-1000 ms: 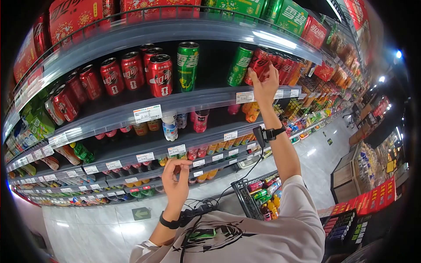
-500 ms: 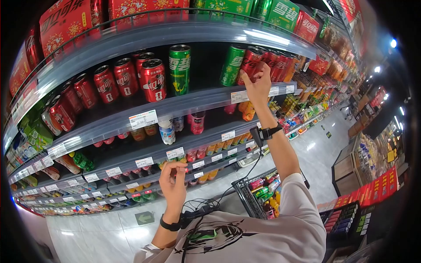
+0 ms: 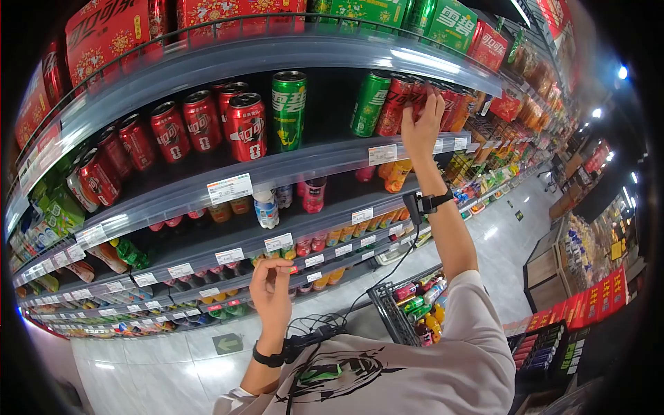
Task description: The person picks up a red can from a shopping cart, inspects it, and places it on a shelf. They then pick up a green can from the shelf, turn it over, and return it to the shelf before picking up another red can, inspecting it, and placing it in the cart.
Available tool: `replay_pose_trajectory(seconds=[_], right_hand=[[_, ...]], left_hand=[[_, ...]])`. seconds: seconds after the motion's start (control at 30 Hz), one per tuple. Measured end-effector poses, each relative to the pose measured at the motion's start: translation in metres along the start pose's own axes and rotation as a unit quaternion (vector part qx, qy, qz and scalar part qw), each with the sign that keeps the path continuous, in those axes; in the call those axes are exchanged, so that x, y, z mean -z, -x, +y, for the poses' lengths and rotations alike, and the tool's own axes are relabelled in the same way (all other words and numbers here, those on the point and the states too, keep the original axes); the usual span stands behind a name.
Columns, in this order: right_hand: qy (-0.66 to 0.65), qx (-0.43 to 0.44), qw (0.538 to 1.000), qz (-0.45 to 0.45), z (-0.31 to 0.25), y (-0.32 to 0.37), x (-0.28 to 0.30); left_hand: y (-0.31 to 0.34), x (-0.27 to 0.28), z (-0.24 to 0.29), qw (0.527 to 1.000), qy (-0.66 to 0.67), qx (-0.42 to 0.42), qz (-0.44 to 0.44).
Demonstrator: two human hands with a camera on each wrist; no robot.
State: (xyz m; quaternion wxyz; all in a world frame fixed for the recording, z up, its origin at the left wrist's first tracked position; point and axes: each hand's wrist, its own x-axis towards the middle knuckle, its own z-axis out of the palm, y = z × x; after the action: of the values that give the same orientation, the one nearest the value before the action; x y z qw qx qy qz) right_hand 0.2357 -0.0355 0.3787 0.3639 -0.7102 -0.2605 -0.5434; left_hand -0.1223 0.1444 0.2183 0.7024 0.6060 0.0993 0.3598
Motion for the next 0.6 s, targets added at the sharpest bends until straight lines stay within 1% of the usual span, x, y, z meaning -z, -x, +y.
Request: replay_pose_trajectory(seconds=[0.03, 0.07, 0.13, 0.27, 0.37, 0.43, 0.47, 0.6], right_hand=[[0.010, 0.020, 1.000, -0.022, 0.002, -0.004, 0.002], [0.010, 0.020, 1.000, -0.021, 0.004, -0.007, 0.002], [0.023, 0.063, 0.997, -0.027, 0.008, -0.010, 0.005], [0.061, 0.048, 0.997, -0.015, 0.009, -0.016, 0.008], [0.058, 0.045, 0.997, -0.035, 0.016, -0.022, 0.006], [0.042, -0.020, 0.996, -0.081, 0.022, -0.025, 0.005], [0.040, -0.012, 0.997, -0.066, 0.024, -0.025, 0.004], [0.032, -0.003, 0.997, -0.063, 0.032, -0.030, 0.004]], left_hand=[[0.000, 0.000, -0.001, 1.000, 0.004, 0.002, -0.002], [0.000, 0.000, -0.001, 1.000, 0.004, 0.001, -0.003], [0.000, 0.000, -0.003, 1.000, -0.005, 0.005, 0.001], [0.000, -0.003, -0.006, 1.000, 0.000, 0.014, -0.007], [0.000, -0.006, -0.007, 1.000, 0.004, 0.008, -0.019], [0.001, -0.008, -0.006, 1.000, 0.005, 0.017, -0.020], [0.001, -0.009, -0.006, 1.000, 0.004, 0.018, -0.023], [0.003, -0.010, -0.010, 1.000, 0.011, 0.020, -0.021]])
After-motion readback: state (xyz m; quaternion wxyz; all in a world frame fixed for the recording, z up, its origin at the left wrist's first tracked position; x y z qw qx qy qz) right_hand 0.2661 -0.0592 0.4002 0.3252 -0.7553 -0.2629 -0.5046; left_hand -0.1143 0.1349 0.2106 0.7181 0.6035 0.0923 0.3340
